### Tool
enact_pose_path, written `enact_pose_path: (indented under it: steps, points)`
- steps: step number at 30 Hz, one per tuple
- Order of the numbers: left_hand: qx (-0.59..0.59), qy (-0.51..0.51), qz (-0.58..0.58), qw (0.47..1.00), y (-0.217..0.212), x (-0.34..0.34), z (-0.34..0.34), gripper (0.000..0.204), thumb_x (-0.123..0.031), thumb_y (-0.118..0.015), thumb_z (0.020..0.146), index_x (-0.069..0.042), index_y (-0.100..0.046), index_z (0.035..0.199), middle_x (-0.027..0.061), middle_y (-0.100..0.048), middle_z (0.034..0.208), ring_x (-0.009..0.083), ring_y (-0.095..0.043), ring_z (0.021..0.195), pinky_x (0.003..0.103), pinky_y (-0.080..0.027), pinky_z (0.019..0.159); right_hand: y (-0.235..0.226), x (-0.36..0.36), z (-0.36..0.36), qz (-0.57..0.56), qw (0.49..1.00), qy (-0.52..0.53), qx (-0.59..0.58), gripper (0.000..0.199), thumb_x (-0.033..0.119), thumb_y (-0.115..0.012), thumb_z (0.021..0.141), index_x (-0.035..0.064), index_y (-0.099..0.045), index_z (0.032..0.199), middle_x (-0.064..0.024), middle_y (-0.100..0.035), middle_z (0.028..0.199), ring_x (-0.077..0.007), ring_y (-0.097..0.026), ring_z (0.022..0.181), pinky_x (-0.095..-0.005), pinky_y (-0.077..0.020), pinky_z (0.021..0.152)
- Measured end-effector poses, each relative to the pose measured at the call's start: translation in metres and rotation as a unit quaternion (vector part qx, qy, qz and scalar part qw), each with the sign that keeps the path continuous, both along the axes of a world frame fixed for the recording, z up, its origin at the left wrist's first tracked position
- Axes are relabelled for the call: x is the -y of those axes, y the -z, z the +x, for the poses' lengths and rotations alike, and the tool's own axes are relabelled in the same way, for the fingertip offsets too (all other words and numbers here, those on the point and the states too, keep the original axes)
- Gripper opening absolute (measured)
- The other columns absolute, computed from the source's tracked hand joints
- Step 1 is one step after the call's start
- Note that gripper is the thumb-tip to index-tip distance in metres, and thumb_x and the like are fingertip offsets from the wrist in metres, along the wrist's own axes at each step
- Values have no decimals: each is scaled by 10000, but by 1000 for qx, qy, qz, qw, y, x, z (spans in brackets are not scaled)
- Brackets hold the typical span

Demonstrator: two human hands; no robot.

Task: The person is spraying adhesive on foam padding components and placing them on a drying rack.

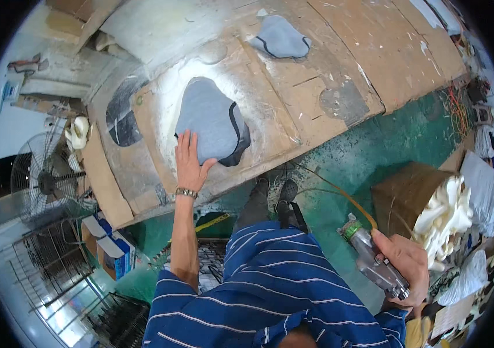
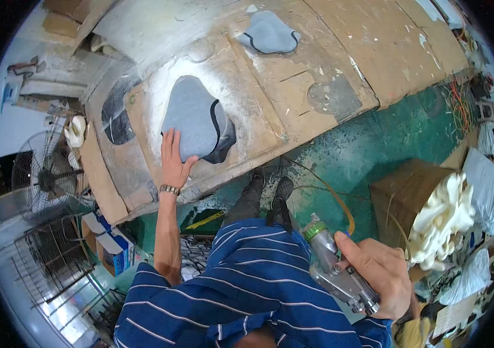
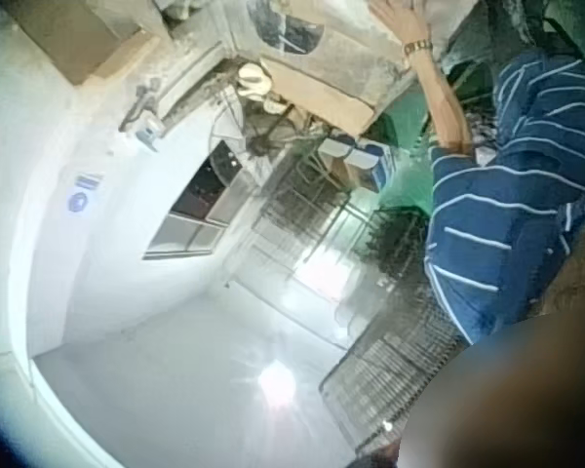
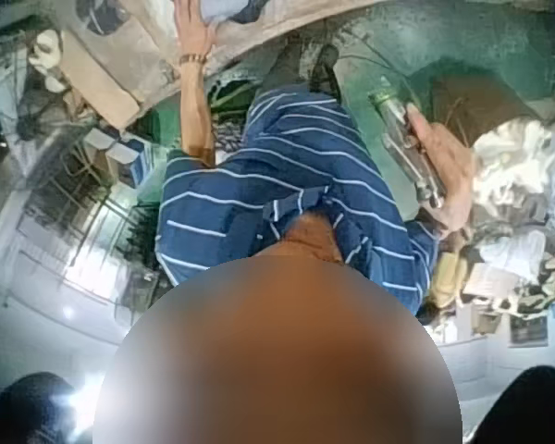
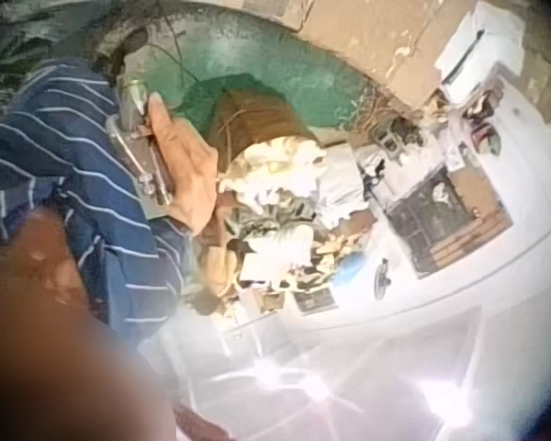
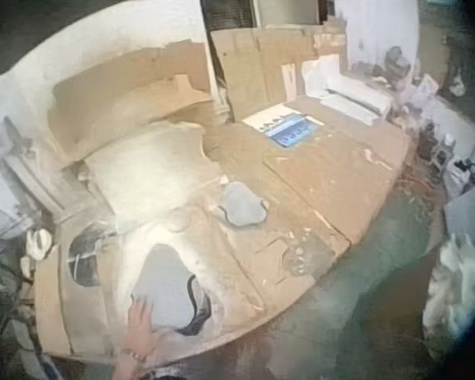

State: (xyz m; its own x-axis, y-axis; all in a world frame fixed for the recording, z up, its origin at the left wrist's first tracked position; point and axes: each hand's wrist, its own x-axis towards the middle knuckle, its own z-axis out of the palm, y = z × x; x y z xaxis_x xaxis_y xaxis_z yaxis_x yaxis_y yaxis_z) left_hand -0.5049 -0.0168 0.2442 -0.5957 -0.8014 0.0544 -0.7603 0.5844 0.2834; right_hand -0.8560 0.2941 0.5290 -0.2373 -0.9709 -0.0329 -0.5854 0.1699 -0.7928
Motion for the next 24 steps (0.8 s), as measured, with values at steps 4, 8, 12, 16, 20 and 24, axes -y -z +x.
enact_pose_path:
  steps: [4, 8, 12, 16, 20, 24]
  points:
    - [-55, -2, 0, 998, 20, 7, 6, 877, -421, -742, 860, -4, -378, 1539, 213, -283, 1641, 425, -226, 1521, 519, -221, 1243, -3, 1, 0, -51, 996, -29, -61, 608, 55, -795, 673, -47, -689, 1262, -62, -627, 696, -179, -629, 616, -288, -498, 587]
    - [-81, 17, 3, 997, 21, 19, 12, 835, -406, -730, 874, -2, -397, 1525, 208, -294, 1634, 422, -234, 1517, 497, -244, 1243, -8, 3, 17, -41, 997, 29, -58, 555, 337, -719, 793, -64, -728, 1177, -111, -607, 669, -226, -623, 598, -311, -461, 598]
    - [-106, 38, 7, 994, 23, 27, 16, 823, -412, -728, 871, -16, -412, 1520, 195, -300, 1634, 422, -233, 1516, 498, -251, 1240, -13, 14, 40, -50, 996, 37, -60, 583, 311, -747, 756, -71, -717, 1196, -114, -607, 671, -223, -624, 602, -314, -462, 608]
    - [-96, 38, 26, 994, 25, 27, 21, 934, -431, -757, 839, -6, -340, 1558, 205, -243, 1658, 415, -184, 1537, 503, -213, 1253, -21, 29, 72, -30, 997, 13, -76, 665, 285, -768, 698, -69, -687, 1255, -127, -632, 743, -241, -637, 656, -322, -463, 640]
    - [-195, 42, 19, 980, 20, 19, 31, 1069, -459, -791, 800, 21, -250, 1586, 222, -185, 1674, 406, -144, 1553, 507, -183, 1261, -32, 49, 117, -50, 997, -16, -50, 693, 257, -778, 694, -57, -660, 1300, -141, -646, 802, -243, -626, 684, -320, -458, 654]
    - [-305, 2, 10, 952, 17, -5, 56, 1116, -458, -814, 786, 33, -217, 1591, 229, -175, 1676, 406, -157, 1551, 494, -194, 1258, -46, 62, 167, -48, 991, -25, -121, 688, 220, -787, 707, -51, -646, 1324, -147, -660, 829, -249, -635, 702, -312, -462, 669]
